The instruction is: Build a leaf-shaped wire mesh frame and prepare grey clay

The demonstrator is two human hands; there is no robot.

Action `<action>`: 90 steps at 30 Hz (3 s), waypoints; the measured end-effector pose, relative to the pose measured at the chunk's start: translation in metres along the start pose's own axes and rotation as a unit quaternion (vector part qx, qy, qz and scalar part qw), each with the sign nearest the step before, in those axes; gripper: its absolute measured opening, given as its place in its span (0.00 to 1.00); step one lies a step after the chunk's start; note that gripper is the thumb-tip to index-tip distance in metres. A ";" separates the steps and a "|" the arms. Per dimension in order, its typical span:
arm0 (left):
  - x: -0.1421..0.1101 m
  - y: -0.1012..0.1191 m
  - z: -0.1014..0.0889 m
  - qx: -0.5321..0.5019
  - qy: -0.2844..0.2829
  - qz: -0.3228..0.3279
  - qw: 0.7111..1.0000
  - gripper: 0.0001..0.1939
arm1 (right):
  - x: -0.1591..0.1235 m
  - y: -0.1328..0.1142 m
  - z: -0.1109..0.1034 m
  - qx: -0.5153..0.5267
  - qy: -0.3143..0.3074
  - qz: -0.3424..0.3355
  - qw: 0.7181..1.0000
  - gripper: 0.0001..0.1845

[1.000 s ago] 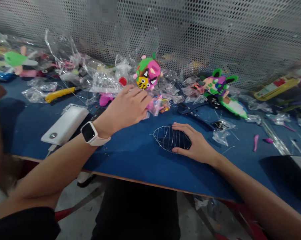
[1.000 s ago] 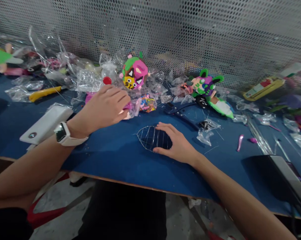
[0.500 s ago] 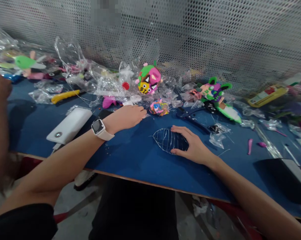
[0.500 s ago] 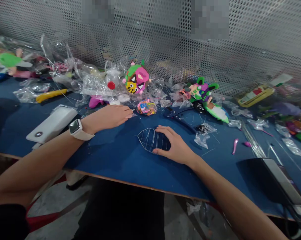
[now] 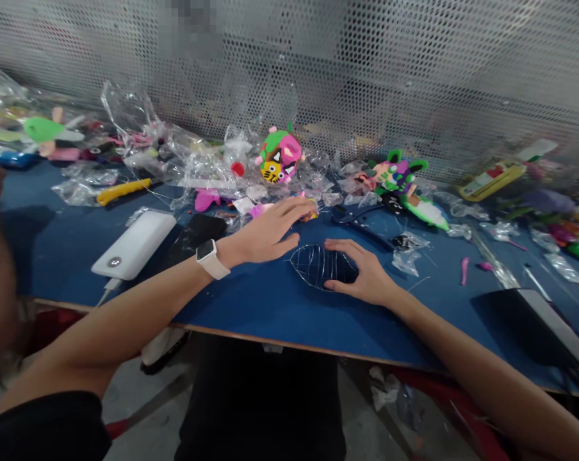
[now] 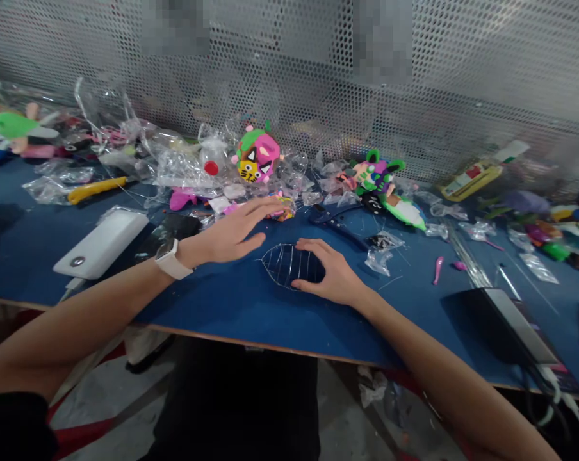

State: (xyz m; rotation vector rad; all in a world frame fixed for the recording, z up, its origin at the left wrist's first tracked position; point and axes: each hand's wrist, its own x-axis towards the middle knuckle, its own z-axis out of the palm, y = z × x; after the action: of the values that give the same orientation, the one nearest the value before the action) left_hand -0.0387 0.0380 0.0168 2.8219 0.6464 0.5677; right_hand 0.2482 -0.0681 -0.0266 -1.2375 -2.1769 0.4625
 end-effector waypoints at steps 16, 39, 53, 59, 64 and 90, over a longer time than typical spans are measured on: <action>-0.003 -0.001 0.018 -0.080 -0.094 -0.027 0.992 0.33 | 0.044 0.012 0.006 0.067 -0.018 -0.024 0.997 0.24; -0.007 0.002 0.007 -0.063 -0.127 -0.072 0.987 0.43 | 0.033 0.011 0.000 0.029 -0.059 -0.024 0.998 0.45; -0.004 0.003 0.000 -0.054 -0.150 -0.104 0.982 0.43 | 0.031 0.014 0.002 -0.005 -0.030 -0.045 0.999 0.45; -0.002 -0.004 -0.005 -0.063 -0.167 -0.088 0.980 0.40 | 0.030 0.012 -0.001 -0.009 -0.028 -0.053 0.998 0.45; -0.003 0.000 -0.003 -0.056 -0.172 -0.079 0.980 0.38 | 0.029 0.012 -0.002 -0.014 -0.019 -0.046 0.999 0.44; -0.004 0.001 -0.005 -0.056 -0.170 -0.082 0.981 0.37 | 0.027 0.010 -0.003 -0.005 -0.015 -0.001 1.000 0.45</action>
State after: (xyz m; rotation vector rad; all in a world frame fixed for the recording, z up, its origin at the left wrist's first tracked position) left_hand -0.0436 0.0357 0.0200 2.6363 0.7397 0.0859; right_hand 0.2460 -0.0401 -0.0211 -1.2412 -2.2082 0.4733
